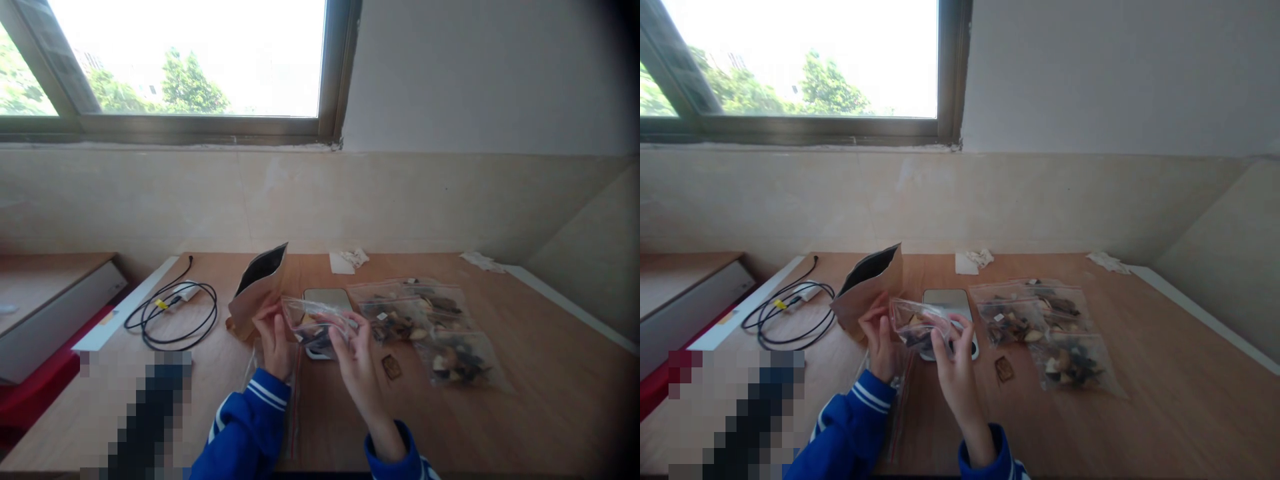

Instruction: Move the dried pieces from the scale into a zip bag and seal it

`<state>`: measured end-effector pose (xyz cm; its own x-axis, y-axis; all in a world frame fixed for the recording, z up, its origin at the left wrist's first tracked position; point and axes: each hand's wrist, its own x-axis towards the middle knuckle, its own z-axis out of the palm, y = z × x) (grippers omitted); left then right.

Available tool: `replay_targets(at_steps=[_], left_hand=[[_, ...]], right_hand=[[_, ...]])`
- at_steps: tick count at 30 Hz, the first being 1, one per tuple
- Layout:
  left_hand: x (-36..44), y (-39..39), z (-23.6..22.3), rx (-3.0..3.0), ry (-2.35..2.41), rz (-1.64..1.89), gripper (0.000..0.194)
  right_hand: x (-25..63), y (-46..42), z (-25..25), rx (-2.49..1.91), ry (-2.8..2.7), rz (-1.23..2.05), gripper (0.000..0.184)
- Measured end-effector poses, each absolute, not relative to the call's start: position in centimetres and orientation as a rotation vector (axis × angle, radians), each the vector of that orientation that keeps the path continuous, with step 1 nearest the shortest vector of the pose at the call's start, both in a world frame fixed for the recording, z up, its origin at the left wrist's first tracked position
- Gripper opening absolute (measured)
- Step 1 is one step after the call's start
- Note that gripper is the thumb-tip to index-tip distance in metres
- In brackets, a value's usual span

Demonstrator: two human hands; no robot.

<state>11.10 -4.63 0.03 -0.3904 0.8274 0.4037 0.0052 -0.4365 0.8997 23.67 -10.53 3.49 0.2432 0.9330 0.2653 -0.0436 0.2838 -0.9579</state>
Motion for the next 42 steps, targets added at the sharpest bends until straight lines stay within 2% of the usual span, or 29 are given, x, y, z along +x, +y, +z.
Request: replay_targets(at_steps=[3, 7, 16, 20, 23, 26, 29, 31, 36, 42], left_hand=[[10.8, -5.1, 1.3, 1.207, 1.043, 1.647, 0.037], [10.7, -5.7, 2.4, 1.200, 0.886, 1.369, 0.035], [12.3, -7.5, 2.4, 1.102, 1.013, 1.562, 0.028], [12.2, -7.9, 1.7, 1.123, 0.975, 1.497, 0.028], [11.8, -8.2, 1.8, 1.327, 0.962, 1.348, 0.027], [11.7, -8.3, 2.1, 1.360, 0.899, 1.252, 0.037], [11.9, -8.4, 2.1, 1.292, 0.891, 1.269, 0.043], [11.9, -8.4, 2.0, 1.274, 0.967, 1.359, 0.040], [11.5, -8.4, 1.9, 1.148, 1.221, 1.606, 0.036], [11.8, -7.9, 1.1, 1.177, 1.260, 1.618, 0.036]], right_hand=[[25.4, -10.9, 3.3, -1.127, -1.060, 0.841, 0.033], [26.5, -11.1, 2.3, -1.165, -1.096, 0.754, 0.037], [26.9, -11.2, 1.9, -1.237, -0.946, 0.708, 0.048], [28.6, -11.1, 3.5, -1.419, -1.006, 0.488, 0.052], [29.9, -11.1, 5.5, -1.431, -1.143, 0.343, 0.047], [30.3, -10.9, 7.3, -1.303, -1.451, 0.371, 0.039], [30.0, -10.6, 8.5, -1.167, -1.742, 0.381, 0.035], [29.8, -10.5, 8.7, -1.155, -1.722, 0.293, 0.035], [29.8, -10.5, 6.0, -1.217, -1.571, 0.314, 0.037], [29.5, -10.2, 0.0, -1.402, -1.181, 0.497, 0.052]])
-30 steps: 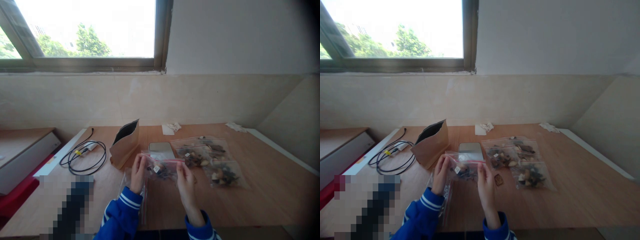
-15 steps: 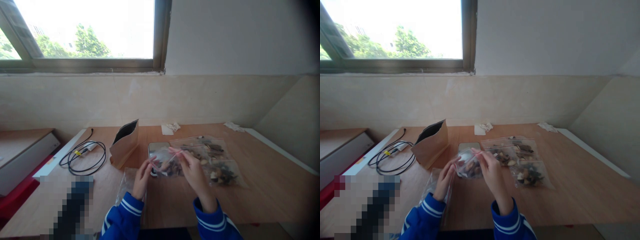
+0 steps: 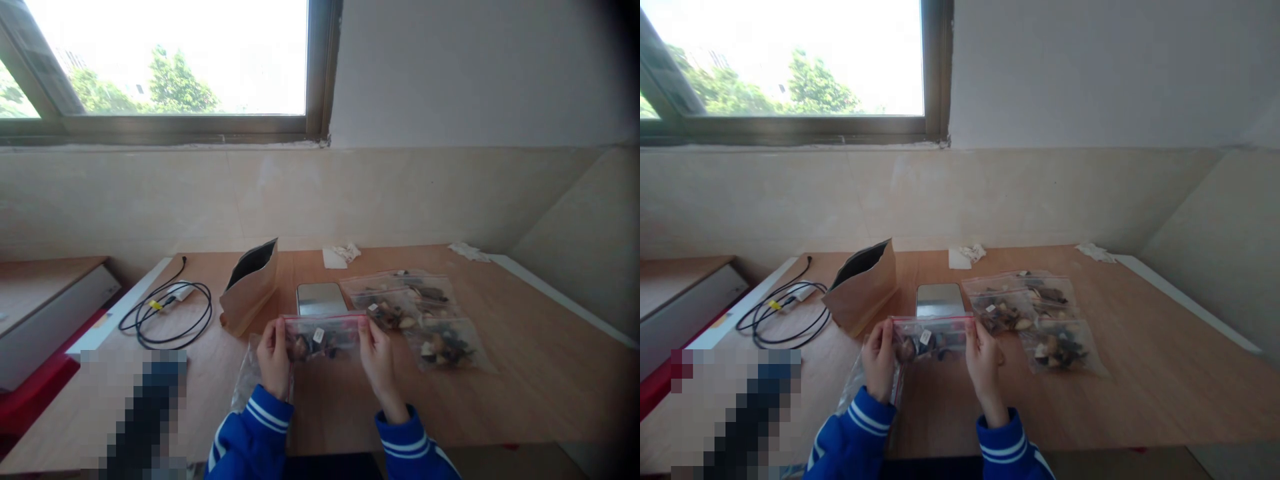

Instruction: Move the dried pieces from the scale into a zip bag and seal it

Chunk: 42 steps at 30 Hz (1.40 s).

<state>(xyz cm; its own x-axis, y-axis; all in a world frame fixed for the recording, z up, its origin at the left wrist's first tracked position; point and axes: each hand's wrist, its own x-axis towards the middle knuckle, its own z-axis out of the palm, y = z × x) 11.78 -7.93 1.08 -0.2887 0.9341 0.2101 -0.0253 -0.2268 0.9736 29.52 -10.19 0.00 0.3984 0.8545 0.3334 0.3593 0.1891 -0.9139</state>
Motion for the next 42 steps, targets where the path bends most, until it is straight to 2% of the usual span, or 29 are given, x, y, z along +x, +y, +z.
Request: replay_targets(at_steps=[6, 12, 18, 24, 31, 42], left_hand=[[11.4, -7.2, -1.1, 1.252, 1.373, 1.552, 0.036], [11.4, -7.1, -2.7, 1.138, 1.306, 1.551, 0.043], [11.6, -7.2, -3.5, 1.188, 1.259, 1.532, 0.034], [11.2, -6.9, -3.7, 1.211, 1.294, 1.541, 0.032], [11.2, -6.9, -3.0, 1.141, 1.235, 1.520, 0.039], [11.0, -6.4, -3.8, 1.195, 1.309, 1.529, 0.032]], right_hand=[[29.1, -10.2, -2.7, -1.390, -1.046, 0.572, 0.056], [29.2, -10.4, -4.0, -1.390, -0.893, 0.567, 0.047], [29.2, -10.8, -4.3, -1.392, -0.889, 0.583, 0.044], [29.0, -11.1, -4.5, -1.392, -0.999, 0.555, 0.045], [29.0, -11.0, -5.6, -1.356, -1.020, 0.573, 0.045], [29.0, -10.5, -5.8, -1.397, -1.000, 0.478, 0.050]])
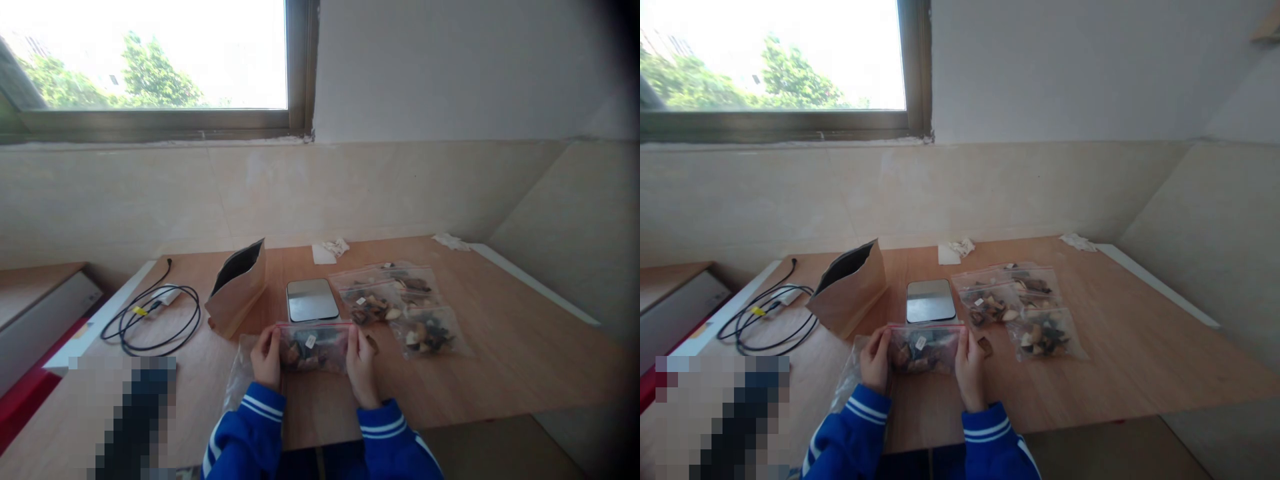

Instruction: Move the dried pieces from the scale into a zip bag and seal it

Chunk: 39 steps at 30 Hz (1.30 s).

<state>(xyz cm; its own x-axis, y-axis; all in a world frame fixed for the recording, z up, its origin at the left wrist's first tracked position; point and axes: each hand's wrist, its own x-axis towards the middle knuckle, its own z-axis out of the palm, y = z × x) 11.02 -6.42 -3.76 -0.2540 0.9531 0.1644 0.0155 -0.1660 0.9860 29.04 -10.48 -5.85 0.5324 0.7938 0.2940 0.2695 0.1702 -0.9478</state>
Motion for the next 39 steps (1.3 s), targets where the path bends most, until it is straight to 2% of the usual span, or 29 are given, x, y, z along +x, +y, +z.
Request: replay_targets(at_steps=[11, 18, 25, 31, 39], left_hand=[[10.8, -6.4, -3.9, 1.407, 1.347, 1.535, 0.028], [11.0, -6.2, -4.0, 1.382, 1.248, 1.529, 0.031], [11.1, -6.4, -4.1, 1.321, 1.143, 1.496, 0.024], [11.2, -6.5, -4.1, 1.247, 1.134, 1.484, 0.024], [11.3, -6.4, -3.9, 1.261, 1.145, 1.490, 0.023]], right_hand=[[29.0, -10.3, -6.0, -1.397, -1.021, 0.458, 0.046], [28.9, -10.3, -5.9, -1.369, -0.965, 0.490, 0.046], [28.7, -10.5, -5.7, -1.314, -0.849, 0.581, 0.049], [28.9, -11.0, -4.9, -1.274, -0.902, 0.636, 0.034], [28.9, -10.9, -4.3, -1.252, -0.824, 0.644, 0.033]])
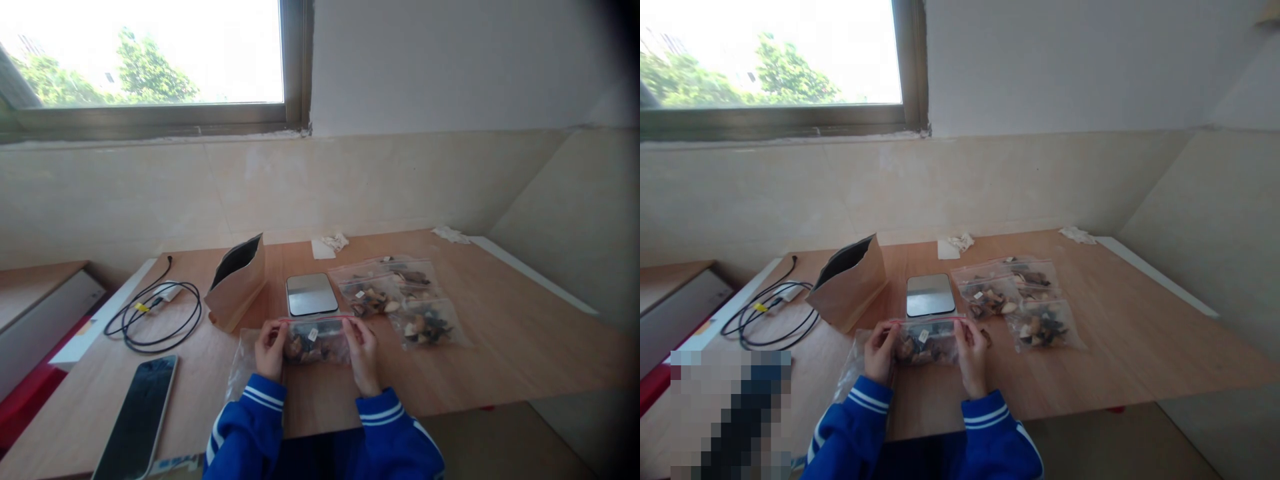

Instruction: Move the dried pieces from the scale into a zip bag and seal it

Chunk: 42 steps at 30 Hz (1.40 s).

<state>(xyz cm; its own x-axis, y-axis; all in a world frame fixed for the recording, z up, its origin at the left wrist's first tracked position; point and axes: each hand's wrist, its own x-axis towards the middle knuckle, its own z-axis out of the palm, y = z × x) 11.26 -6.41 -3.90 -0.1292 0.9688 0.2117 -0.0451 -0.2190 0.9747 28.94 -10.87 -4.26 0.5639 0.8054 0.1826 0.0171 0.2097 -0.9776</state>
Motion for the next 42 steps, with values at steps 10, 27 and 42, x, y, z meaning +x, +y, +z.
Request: replay_targets(at_steps=[10, 27, 42], left_hand=[[11.4, -6.5, -4.2, 1.306, 1.113, 1.520, 0.028], [11.4, -6.7, -3.3, 1.544, 1.346, 1.586, 0.026], [12.0, -5.6, -3.4, 1.217, 1.059, 1.406, 0.029]], right_hand=[[29.3, -10.7, -5.5, -1.235, -0.695, 0.727, 0.040], [28.8, -10.6, -5.3, -1.348, -0.880, 0.483, 0.044], [28.7, -10.1, -5.0, -1.190, -0.831, 0.598, 0.035]])
